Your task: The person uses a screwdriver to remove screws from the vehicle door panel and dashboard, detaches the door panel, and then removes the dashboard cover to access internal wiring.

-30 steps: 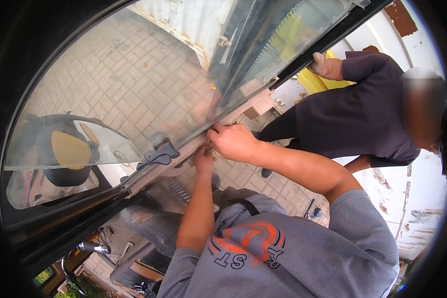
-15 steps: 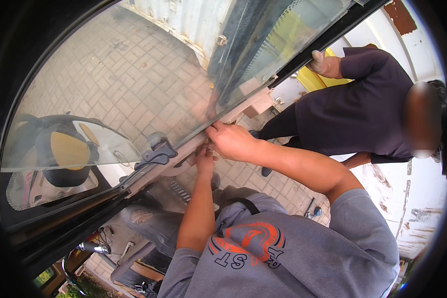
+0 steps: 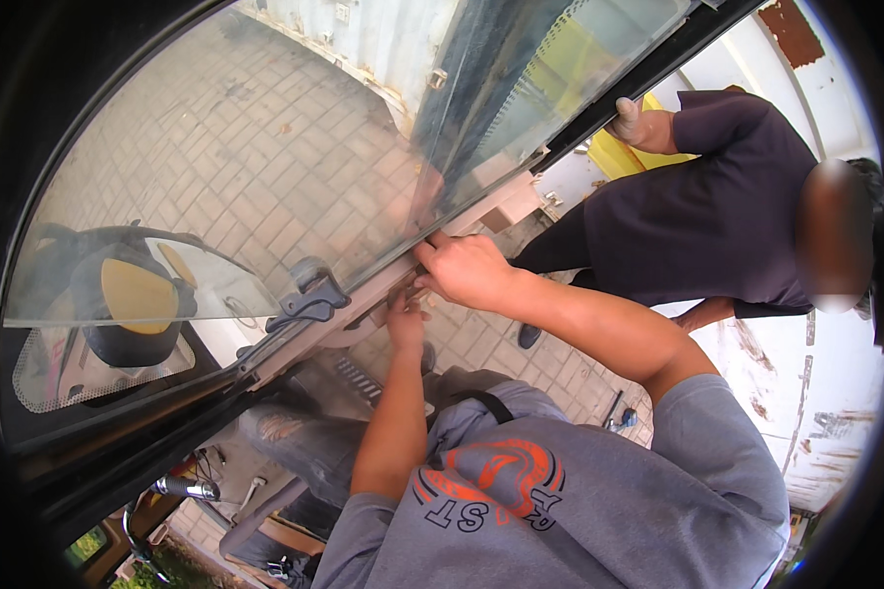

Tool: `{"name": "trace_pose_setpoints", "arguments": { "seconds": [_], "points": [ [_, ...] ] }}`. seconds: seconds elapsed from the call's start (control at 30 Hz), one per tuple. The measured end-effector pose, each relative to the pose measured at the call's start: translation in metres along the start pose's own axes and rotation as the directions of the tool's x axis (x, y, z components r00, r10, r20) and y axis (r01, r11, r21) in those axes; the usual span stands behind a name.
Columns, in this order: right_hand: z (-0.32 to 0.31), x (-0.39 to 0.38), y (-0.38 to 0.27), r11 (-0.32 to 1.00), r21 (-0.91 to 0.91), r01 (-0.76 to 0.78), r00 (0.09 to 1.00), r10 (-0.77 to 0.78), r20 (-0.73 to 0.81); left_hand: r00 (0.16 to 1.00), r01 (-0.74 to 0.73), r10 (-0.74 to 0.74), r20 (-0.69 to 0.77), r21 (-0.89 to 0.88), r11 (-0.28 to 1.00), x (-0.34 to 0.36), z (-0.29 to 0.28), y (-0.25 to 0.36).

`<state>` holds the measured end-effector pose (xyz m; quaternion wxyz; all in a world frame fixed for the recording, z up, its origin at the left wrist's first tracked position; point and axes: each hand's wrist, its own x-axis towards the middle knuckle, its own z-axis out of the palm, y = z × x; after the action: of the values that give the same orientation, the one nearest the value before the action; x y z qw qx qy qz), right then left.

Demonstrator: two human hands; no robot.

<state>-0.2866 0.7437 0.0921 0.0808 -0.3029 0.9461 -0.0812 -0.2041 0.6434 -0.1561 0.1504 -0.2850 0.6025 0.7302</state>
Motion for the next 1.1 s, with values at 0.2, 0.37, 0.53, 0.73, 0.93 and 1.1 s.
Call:
{"name": "trace_pose_setpoints", "arguments": {
  "seconds": [0.2, 0.37, 0.53, 0.73, 0.93, 1.1],
  "points": [
    [0.003, 0.003, -0.005, 0.999, -0.034, 0.017, 1.0, -0.016, 0.021, 0.818, -0.271, 0.514, -0.26, 0.612, 0.742, 0.018, 0.001, -0.028],
    [0.001, 0.001, -0.004, 0.996, 0.03, 0.09, 0.995, -0.088, -0.052, 0.813, -0.266, 0.537, -0.223, 0.679, 0.685, 0.002, 0.011, 0.012],
    [0.003, 0.002, -0.009, 1.0, -0.002, 0.002, 1.0, -0.002, -0.03, 0.944, 0.004, 0.201, -0.261, 0.62, 0.785, -0.004, 0.016, 0.04],
    [0.007, 0.005, -0.012, 1.0, -0.008, -0.016, 1.0, 0.016, 0.005, 0.873, -0.161, 0.414, -0.256, 0.65, 0.742, 0.01, 0.02, -0.001],
    [0.007, 0.003, -0.005, 0.994, 0.082, 0.065, 0.998, -0.065, -0.004, 0.917, -0.16, 0.37, -0.151, 0.709, 0.687, 0.009, 0.017, -0.015],
    [0.002, 0.003, 0.0, 0.997, 0.072, -0.008, 0.998, 0.004, 0.058, 0.966, -0.049, 0.229, -0.116, 0.794, 0.606, -0.005, 0.017, 0.017]
  ]
}}
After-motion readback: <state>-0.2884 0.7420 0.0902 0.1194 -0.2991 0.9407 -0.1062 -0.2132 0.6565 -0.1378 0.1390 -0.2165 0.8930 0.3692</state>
